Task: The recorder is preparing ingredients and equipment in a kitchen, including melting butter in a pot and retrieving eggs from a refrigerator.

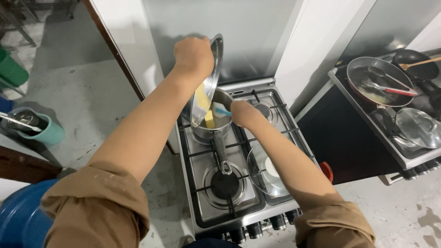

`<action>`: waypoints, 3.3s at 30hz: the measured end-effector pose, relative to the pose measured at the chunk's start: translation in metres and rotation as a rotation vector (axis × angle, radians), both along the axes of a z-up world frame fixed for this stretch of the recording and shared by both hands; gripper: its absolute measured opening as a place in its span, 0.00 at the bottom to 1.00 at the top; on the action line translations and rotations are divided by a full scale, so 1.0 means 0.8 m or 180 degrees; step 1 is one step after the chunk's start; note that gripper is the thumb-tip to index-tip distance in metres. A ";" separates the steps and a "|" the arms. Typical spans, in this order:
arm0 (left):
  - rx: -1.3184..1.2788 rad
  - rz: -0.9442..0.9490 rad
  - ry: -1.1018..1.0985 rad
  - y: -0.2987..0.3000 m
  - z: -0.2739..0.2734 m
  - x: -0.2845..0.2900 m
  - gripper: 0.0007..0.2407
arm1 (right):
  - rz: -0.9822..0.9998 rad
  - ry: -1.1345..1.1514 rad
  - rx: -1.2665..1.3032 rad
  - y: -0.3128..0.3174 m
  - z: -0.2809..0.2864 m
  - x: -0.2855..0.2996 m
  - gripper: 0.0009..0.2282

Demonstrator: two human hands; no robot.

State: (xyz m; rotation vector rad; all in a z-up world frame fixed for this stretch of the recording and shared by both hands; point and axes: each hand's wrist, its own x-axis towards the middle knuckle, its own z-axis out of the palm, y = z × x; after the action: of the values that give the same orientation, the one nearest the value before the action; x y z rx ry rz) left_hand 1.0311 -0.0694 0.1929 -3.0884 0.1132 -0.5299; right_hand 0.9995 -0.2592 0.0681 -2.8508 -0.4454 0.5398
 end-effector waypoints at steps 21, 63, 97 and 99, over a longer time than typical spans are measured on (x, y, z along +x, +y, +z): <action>0.0227 -0.0779 -0.0386 0.025 0.023 -0.053 0.23 | 0.0938 -0.3744 -0.0855 -0.027 0.169 -0.019 0.12; -0.0058 -0.1231 -0.0966 0.048 0.026 -0.067 0.23 | 0.0815 -0.3096 -0.1079 -0.005 0.167 -0.034 0.11; -0.0210 -0.1268 -0.0798 0.041 0.036 -0.088 0.25 | 0.0548 -0.3078 -0.0724 0.028 0.193 -0.078 0.09; -0.0187 -0.1211 -0.0689 0.040 0.035 -0.091 0.26 | 0.0582 -0.3151 -0.0626 0.035 0.197 -0.082 0.09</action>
State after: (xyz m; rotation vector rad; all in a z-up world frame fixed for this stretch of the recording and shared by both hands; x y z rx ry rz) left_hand 0.9581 -0.0377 0.2208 -3.0463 0.7021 -0.8859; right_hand 0.9339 -0.2309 0.2259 -3.0820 -0.8249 -0.9160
